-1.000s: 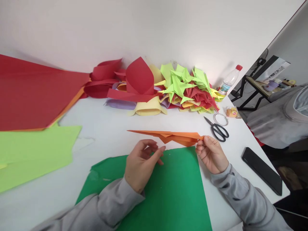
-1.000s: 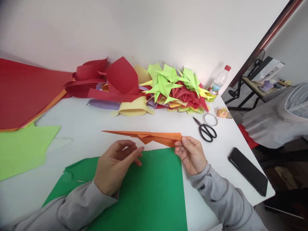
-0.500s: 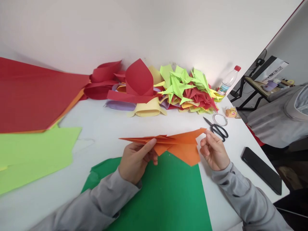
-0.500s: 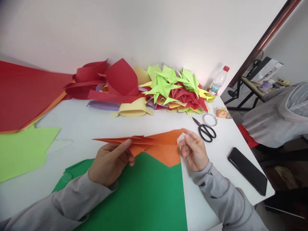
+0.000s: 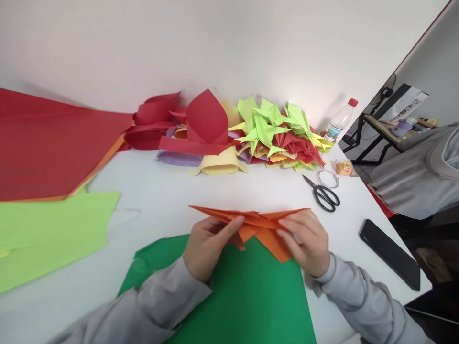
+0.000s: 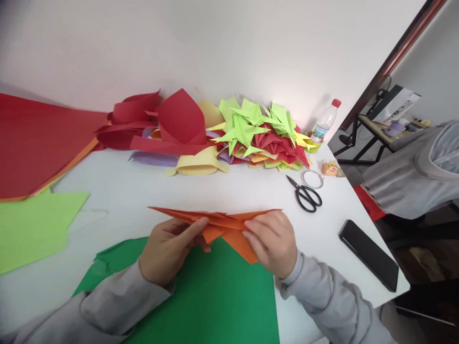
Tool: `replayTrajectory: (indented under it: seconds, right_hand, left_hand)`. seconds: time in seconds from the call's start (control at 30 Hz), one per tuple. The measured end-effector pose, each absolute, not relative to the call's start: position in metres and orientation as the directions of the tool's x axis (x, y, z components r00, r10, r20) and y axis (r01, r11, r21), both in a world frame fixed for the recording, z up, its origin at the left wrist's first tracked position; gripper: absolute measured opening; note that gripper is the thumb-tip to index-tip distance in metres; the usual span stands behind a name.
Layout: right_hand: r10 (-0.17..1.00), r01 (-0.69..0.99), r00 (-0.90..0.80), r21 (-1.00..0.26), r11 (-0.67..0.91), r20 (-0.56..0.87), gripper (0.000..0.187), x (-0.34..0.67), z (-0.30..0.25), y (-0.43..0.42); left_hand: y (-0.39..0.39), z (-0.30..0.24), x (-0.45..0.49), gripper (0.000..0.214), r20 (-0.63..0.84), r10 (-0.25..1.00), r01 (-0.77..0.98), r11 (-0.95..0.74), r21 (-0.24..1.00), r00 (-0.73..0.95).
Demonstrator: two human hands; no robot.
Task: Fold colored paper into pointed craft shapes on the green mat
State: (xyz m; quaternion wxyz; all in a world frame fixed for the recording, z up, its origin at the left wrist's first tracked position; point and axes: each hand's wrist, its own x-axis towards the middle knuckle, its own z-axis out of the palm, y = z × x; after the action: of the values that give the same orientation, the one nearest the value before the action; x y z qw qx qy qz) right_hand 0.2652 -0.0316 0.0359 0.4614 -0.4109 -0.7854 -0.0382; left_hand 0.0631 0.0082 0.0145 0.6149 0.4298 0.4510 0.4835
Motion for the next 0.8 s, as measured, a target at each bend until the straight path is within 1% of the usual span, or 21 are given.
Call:
replayTrajectory:
  seconds: [0.03, 0.1, 0.17, 0.23, 0.27, 0.3, 0.33, 0.4, 0.43, 0.47, 0.5, 0.53, 0.57, 0.6, 0.63, 0.7, 0.73, 0.8]
  right_hand:
    - [0.593, 0.698, -0.306, -0.248, 0.672, 0.745, 0.017, 0.262, 0.036, -0.032]
    - [0.554, 0.720, -0.395, -0.128, 0.682, 0.733, 0.016, 0.258, 0.034, -0.032]
    - [0.531, 0.725, -0.430, -0.072, 0.685, 0.730, 0.014, 0.256, 0.032, -0.032]
    - [0.540, 0.707, -0.428, -0.103, 0.699, 0.725, 0.015, 0.257, 0.031, -0.033]
    - [0.554, 0.688, -0.405, -0.156, 0.709, 0.727, 0.015, 0.258, 0.032, -0.034]
    - [0.581, 0.659, -0.364, -0.239, 0.713, 0.727, 0.016, 0.259, 0.033, -0.036]
    - [0.625, 0.616, -0.309, -0.350, 0.706, 0.716, 0.015, 0.260, 0.035, -0.038]
    - [0.752, 0.460, -0.157, -0.626, 0.630, 0.640, 0.014, 0.260, 0.038, -0.041]
    - [0.824, 0.339, -0.066, -0.764, 0.548, 0.562, 0.012, 0.259, 0.040, -0.042]
    - [0.890, 0.192, 0.016, -0.875, 0.445, 0.456, 0.009, 0.259, 0.041, -0.043]
    - [0.941, 0.033, 0.084, -0.945, 0.327, 0.328, 0.007, 0.258, 0.042, -0.042]
    - [0.973, -0.123, 0.118, -0.970, 0.212, 0.198, 0.010, 0.258, 0.042, -0.040]
    - [0.991, -0.256, 0.113, -0.961, 0.104, 0.077, 0.016, 0.258, 0.042, -0.038]
    - [0.997, -0.354, 0.078, -0.935, 0.009, -0.020, 0.021, 0.258, 0.042, -0.035]
    - [0.996, -0.421, 0.030, -0.905, -0.066, -0.087, 0.025, 0.258, 0.041, -0.032]
    - [0.989, -0.484, -0.042, -0.863, -0.144, -0.141, 0.026, 0.259, 0.039, -0.026]
    - [0.990, -0.495, -0.050, -0.857, -0.142, -0.135, 0.025, 0.259, 0.038, -0.024]
    - [0.997, -0.486, -0.011, -0.871, -0.071, -0.075, 0.020, 0.259, 0.034, -0.022]
  left_hand:
    - [0.003, 0.015, 0.064, 0.023, -0.066, 0.979, -0.138, 0.094, 0.986, 0.193]
    - [-0.008, 0.017, 0.065, 0.017, 0.091, 0.946, -0.039, -0.083, 0.996, 0.311]
    - [-0.018, 0.018, 0.067, 0.022, 0.235, 0.895, -0.003, -0.253, 0.967, 0.379]
    - [-0.025, 0.019, 0.067, 0.032, 0.334, 0.847, -0.042, -0.349, 0.936, 0.414]
    - [-0.027, 0.019, 0.067, 0.033, 0.365, 0.835, -0.076, -0.368, 0.927, 0.412]
    - [-0.027, 0.019, 0.066, 0.032, 0.380, 0.834, -0.105, -0.370, 0.923, 0.400]
    - [-0.027, 0.018, 0.065, 0.028, 0.378, 0.852, -0.124, -0.358, 0.925, 0.363]
    - [-0.022, 0.017, 0.064, 0.020, 0.323, 0.919, -0.138, -0.298, 0.944, 0.228]
    - [-0.018, 0.017, 0.063, 0.018, 0.274, 0.949, -0.146, -0.253, 0.957, 0.156]
    - [-0.014, 0.016, 0.062, 0.017, 0.214, 0.972, -0.156, -0.197, 0.968, 0.101]
    - [-0.010, 0.016, 0.062, 0.017, 0.148, 0.987, -0.166, -0.135, 0.977, 0.068]
    - [-0.006, 0.015, 0.062, 0.019, 0.077, 0.995, -0.174, -0.065, 0.983, 0.063]
    - [-0.003, 0.016, 0.062, 0.023, -0.005, 0.996, -0.179, 0.021, 0.984, 0.089]
    - [-0.001, 0.016, 0.063, 0.028, -0.093, 0.986, -0.185, 0.117, 0.976, 0.137]
    - [0.000, 0.017, 0.064, 0.032, -0.179, 0.964, -0.192, 0.216, 0.957, 0.196]
    - [0.001, 0.020, 0.065, 0.038, -0.308, 0.898, -0.215, 0.384, 0.898, 0.313]
    - [0.001, 0.022, 0.065, 0.039, -0.345, 0.872, -0.242, 0.439, 0.866, 0.349]
    - [0.003, 0.026, 0.064, 0.040, -0.380, 0.856, -0.336, 0.494, 0.802, 0.351]
